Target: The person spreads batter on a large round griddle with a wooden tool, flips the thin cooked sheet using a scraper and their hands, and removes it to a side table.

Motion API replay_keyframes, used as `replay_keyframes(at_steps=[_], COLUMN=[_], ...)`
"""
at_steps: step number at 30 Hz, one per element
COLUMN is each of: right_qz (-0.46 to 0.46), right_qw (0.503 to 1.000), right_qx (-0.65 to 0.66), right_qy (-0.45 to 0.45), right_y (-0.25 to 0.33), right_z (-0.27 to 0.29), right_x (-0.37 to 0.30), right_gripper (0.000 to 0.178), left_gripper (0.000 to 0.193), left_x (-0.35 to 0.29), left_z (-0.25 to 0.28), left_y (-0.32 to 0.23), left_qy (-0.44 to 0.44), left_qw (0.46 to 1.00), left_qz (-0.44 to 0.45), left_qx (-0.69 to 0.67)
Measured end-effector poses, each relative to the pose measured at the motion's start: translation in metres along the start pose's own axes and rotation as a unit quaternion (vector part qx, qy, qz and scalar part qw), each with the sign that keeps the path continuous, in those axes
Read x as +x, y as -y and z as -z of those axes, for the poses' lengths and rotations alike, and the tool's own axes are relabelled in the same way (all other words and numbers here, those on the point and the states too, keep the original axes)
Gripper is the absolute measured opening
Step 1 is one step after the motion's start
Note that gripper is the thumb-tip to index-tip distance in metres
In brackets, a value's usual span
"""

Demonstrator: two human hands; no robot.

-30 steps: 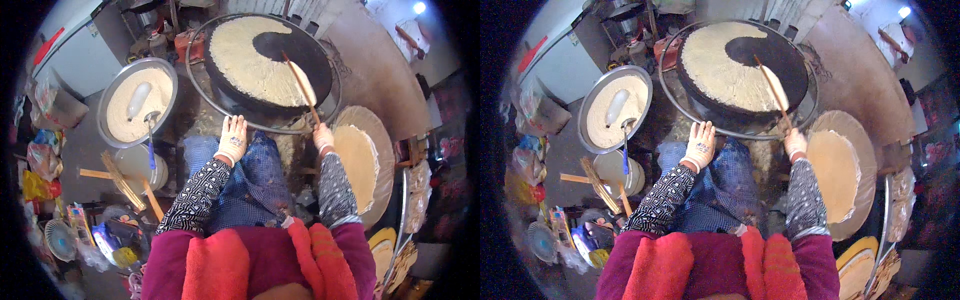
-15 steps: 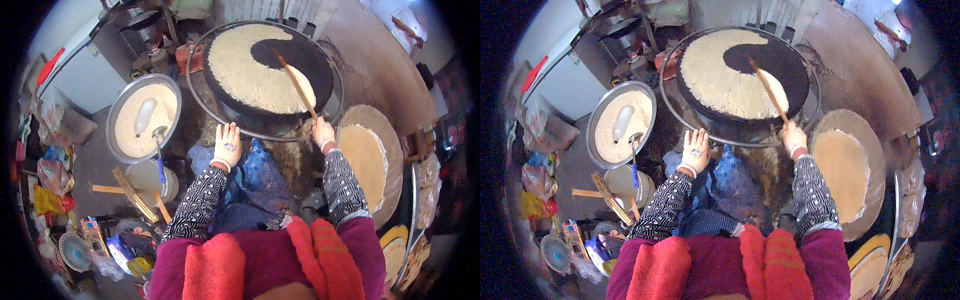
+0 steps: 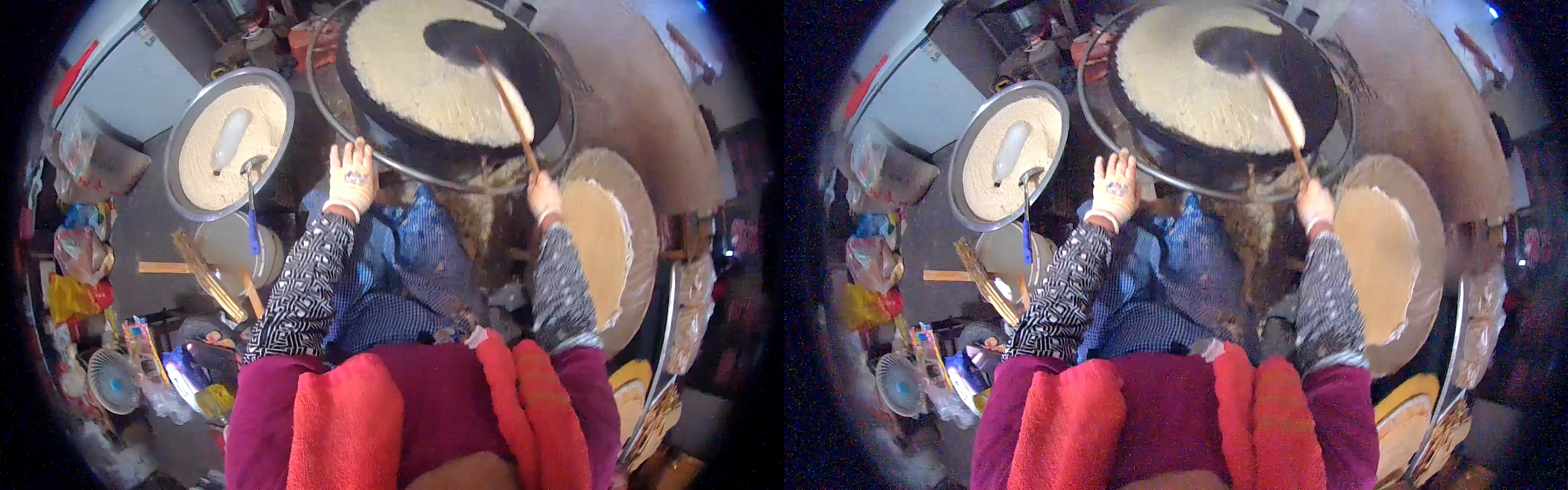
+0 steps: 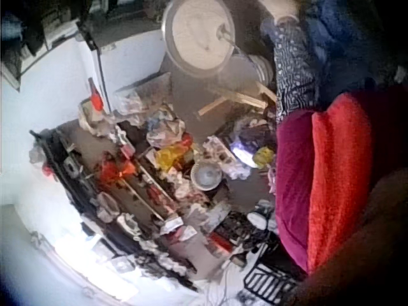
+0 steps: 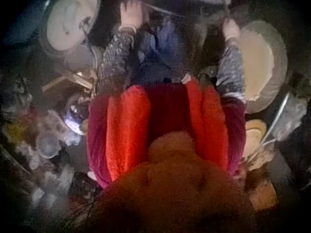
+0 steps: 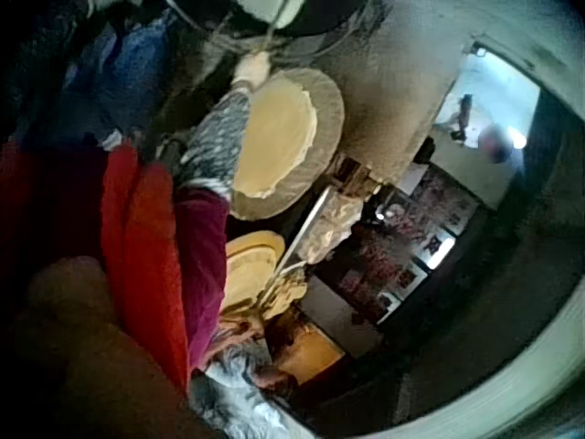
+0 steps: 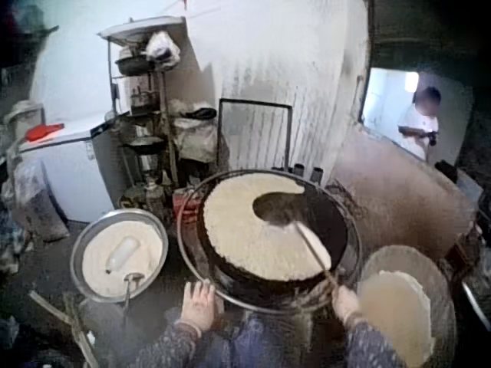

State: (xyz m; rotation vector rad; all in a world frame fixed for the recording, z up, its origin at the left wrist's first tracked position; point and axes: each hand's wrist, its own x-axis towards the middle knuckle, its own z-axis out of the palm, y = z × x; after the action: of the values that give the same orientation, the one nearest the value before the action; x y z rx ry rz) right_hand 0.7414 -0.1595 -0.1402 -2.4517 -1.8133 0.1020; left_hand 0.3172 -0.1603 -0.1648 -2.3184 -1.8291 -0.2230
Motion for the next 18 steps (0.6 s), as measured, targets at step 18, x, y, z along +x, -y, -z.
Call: replay_keyframes(at_steps=[18], right_qz=[-0.015], right_qw=[0.998], right_qx=[0.057], right_qy=[0.033], right_y=[0.013], right_z=[0.030], right_x=[-0.006], right_gripper=[0.033], left_gripper=[0.071], left_x=[-0.017], left_z=[0.018], left_y=[-0.074], left_qy=[0.050], left_qw=[0.990], left_qz=[-0.132], left_qx=[0.003])
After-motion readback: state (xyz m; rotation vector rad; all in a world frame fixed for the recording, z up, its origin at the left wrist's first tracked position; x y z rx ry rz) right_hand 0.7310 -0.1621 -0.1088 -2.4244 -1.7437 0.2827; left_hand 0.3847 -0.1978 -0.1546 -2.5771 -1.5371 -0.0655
